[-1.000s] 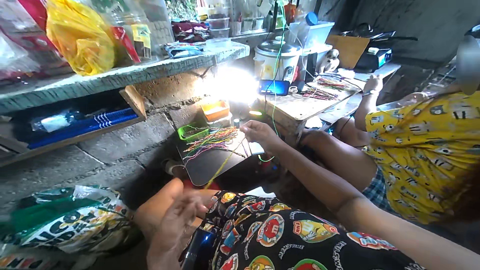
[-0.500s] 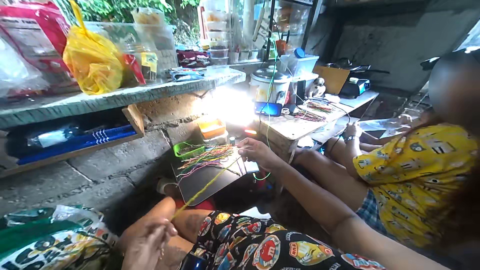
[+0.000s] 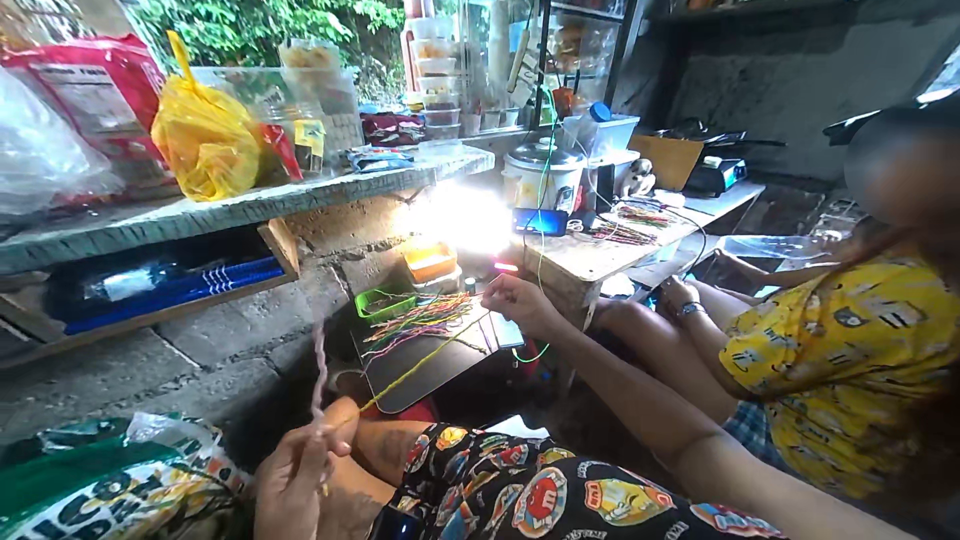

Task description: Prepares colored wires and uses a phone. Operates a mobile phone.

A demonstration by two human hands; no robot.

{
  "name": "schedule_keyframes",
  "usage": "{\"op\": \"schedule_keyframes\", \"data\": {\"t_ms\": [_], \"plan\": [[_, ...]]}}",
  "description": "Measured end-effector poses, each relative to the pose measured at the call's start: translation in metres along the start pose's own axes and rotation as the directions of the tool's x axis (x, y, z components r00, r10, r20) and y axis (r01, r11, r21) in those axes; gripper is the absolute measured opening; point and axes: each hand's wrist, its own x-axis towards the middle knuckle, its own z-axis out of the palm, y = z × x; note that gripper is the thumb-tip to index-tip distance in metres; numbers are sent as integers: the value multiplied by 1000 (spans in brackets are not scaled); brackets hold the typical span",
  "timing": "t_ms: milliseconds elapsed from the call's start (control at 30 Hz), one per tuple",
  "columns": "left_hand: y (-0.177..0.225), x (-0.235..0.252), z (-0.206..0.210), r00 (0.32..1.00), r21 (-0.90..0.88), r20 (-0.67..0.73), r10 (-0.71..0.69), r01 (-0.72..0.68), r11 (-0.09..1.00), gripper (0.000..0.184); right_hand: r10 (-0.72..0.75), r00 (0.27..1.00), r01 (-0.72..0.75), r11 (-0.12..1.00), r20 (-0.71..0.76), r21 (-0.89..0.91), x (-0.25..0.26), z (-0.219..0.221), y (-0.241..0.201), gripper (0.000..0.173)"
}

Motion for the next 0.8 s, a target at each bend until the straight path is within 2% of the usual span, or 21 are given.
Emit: {"op": "schedule_keyframes", "data": {"t_ms": [67, 133, 200, 233, 267, 333, 400, 467, 500, 533, 567, 600, 667, 700, 733, 800], "plan": [[4, -4, -9, 964, 70, 265, -25, 7, 997, 19, 44, 998, -42, 998, -44, 43, 5, 0, 15, 18], [8, -6, -6, 903, 294, 378, -205, 93, 951, 27, 67, 995, -58, 991, -77, 119, 6, -2, 16, 15], [3, -2, 3, 830, 568, 327, -453, 211, 796, 35, 41, 997, -29, 987, -70, 161, 0, -3, 5, 13], [-3, 0, 7, 815, 647, 265, -515, 246, 722, 33, 19, 998, -10, 986, -53, 165, -4, -1, -2, 12], [-10, 1, 10, 832, 695, 190, -521, 261, 670, 30, -4, 999, 10, 986, -39, 167, -8, 0, -8, 11], [-16, 4, 14, 903, 713, 34, -428, 278, 644, 30, -56, 998, 57, 984, -11, 166, -12, 2, -15, 9], [-18, 5, 11, 953, 627, -122, -277, 291, 723, 30, -80, 997, 77, 984, 8, 162, -11, 1, -14, 10], [-20, 6, 4, 950, 324, -225, -218, 284, 902, 18, -93, 996, 92, 980, -2, 176, -7, 1, -6, 10], [-13, 5, 2, 952, 98, -214, -217, 242, 965, 13, -97, 995, 98, 978, -15, 186, -5, 1, -1, 10], [-6, 2, 0, 967, -89, -153, -205, 193, 977, 14, -91, 995, 95, 976, -31, 195, -3, 1, 2, 9], [-1, -1, -3, 983, -200, -57, -173, 159, 967, 15, -72, 996, 81, 976, -49, 202, -1, 0, 5, 9], [1, -5, -9, 988, -217, 71, -138, 151, 964, 15, -48, 996, 63, 974, -72, 217, 1, 0, 8, 9], [3, -7, -18, 936, -69, 327, -133, 164, 984, 20, -40, 993, 70, 956, -111, 285, 8, -3, 22, 11], [6, -8, -18, 894, 56, 399, -206, 200, 978, 24, -36, 991, 73, 949, -126, 308, 9, -4, 24, 12], [7, -8, -14, 860, 213, 411, -304, 234, 949, 30, -24, 991, 65, 947, -131, 315, 8, -6, 21, 12], [5, -2, -3, 788, 545, 347, -509, 273, 793, 38, -20, 992, 60, 944, -128, 323, 4, -7, 12, 10]]}}
